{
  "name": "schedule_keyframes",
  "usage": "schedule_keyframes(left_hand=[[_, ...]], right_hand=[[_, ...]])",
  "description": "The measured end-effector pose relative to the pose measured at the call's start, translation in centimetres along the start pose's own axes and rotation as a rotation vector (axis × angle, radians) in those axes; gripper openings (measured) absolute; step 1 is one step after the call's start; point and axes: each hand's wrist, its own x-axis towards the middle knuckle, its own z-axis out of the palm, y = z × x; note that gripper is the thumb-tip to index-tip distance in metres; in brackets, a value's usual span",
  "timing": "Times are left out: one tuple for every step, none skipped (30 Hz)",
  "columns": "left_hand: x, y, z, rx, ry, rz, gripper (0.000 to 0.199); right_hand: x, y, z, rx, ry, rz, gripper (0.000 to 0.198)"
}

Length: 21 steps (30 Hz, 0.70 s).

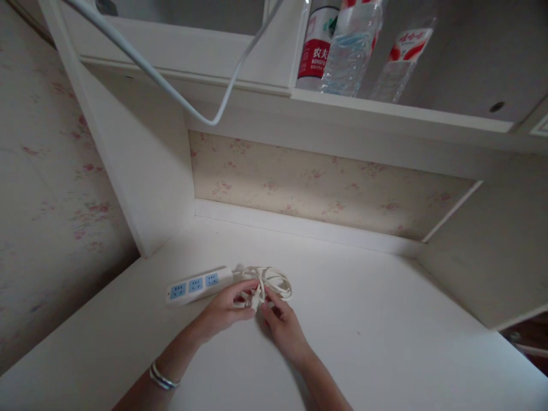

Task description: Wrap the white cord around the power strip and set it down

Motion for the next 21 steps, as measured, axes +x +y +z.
schedule_keyframes(left_hand=[[-0.1,-0.1,-0.2,0.008,-0.030,0.020,0.058],[-0.1,-0.3,-0.3,0.020,-0.047,0.038,0.061],[0.0,-0.5,-0.3,0.032,-0.051,0.052,0.063],[0.0,-0.6,-0.3,0.045,-0.047,0.063,0.064],[0.1,-0.8,-0.3,0.060,-0.042,0.074,0.064],[0.1,-0.9,-0.3,0.077,-0.037,0.083,0.064],[0.1,-1.0,-0.2,0.098,-0.033,0.092,0.064],[0.1,-1.0,-0.1,0.122,-0.027,0.101,0.063],[0.1,-0.9,0.0,0.150,-0.019,0.111,0.061],[0.0,-0.9,0.2,0.180,-0.008,0.122,0.059],[0.0,-0.8,0.3,0.211,0.006,0.138,0.057],[-0.1,-0.8,0.5,0.247,0.022,0.156,0.055],[-0.2,-0.7,0.6,0.290,0.035,0.177,0.056],[-0.3,-0.7,0.7,0.341,0.045,0.197,0.059],[-0.3,-0.6,0.8,0.393,0.051,0.217,0.063],[-0.3,-0.6,0.9,0.442,0.055,0.235,0.067],[-0.3,-0.5,0.9,0.481,0.056,0.248,0.069],[-0.3,-0.5,1.0,0.508,0.055,0.259,0.069],[-0.3,-0.4,0.9,0.521,0.054,0.266,0.067],[-0.3,-0.3,0.9,0.523,0.053,0.266,0.064],[-0.3,-0.3,0.8,0.516,0.050,0.260,0.062]], right_hand=[[0.1,0.0,-0.1,0.009,0.000,0.013,0.053],[0.1,-0.1,-0.1,0.012,0.000,0.025,0.054],[0.1,-0.2,-0.1,0.012,0.002,0.034,0.055],[0.1,-0.3,-0.1,0.013,0.003,0.039,0.056],[0.1,-0.4,-0.1,0.014,0.006,0.040,0.056],[0.1,-0.4,-0.2,0.016,0.008,0.038,0.056],[0.1,-0.4,-0.1,0.016,0.007,0.032,0.056],[0.1,-0.3,-0.2,0.016,0.004,0.027,0.056],[0.1,-0.3,-0.2,0.016,0.004,0.023,0.055],[0.1,-0.2,-0.2,0.017,0.006,0.021,0.054],[0.1,-0.1,-0.2,0.022,0.011,0.021,0.054],[0.1,0.0,-0.2,0.032,0.013,0.026,0.054],[0.1,0.0,-0.1,0.047,0.015,0.034,0.054],[0.2,0.0,-0.1,0.065,0.017,0.044,0.054],[0.2,0.0,-0.1,0.084,0.018,0.055,0.055],[0.2,-0.1,-0.1,0.101,0.019,0.064,0.055],[0.2,-0.1,0.0,0.116,0.020,0.072,0.055],[0.2,-0.2,0.0,0.127,0.020,0.076,0.055],[0.2,-0.2,0.0,0.133,0.020,0.077,0.055],[0.1,-0.3,0.0,0.134,0.018,0.075,0.054],[0.1,-0.3,0.0,0.130,0.016,0.072,0.054]])
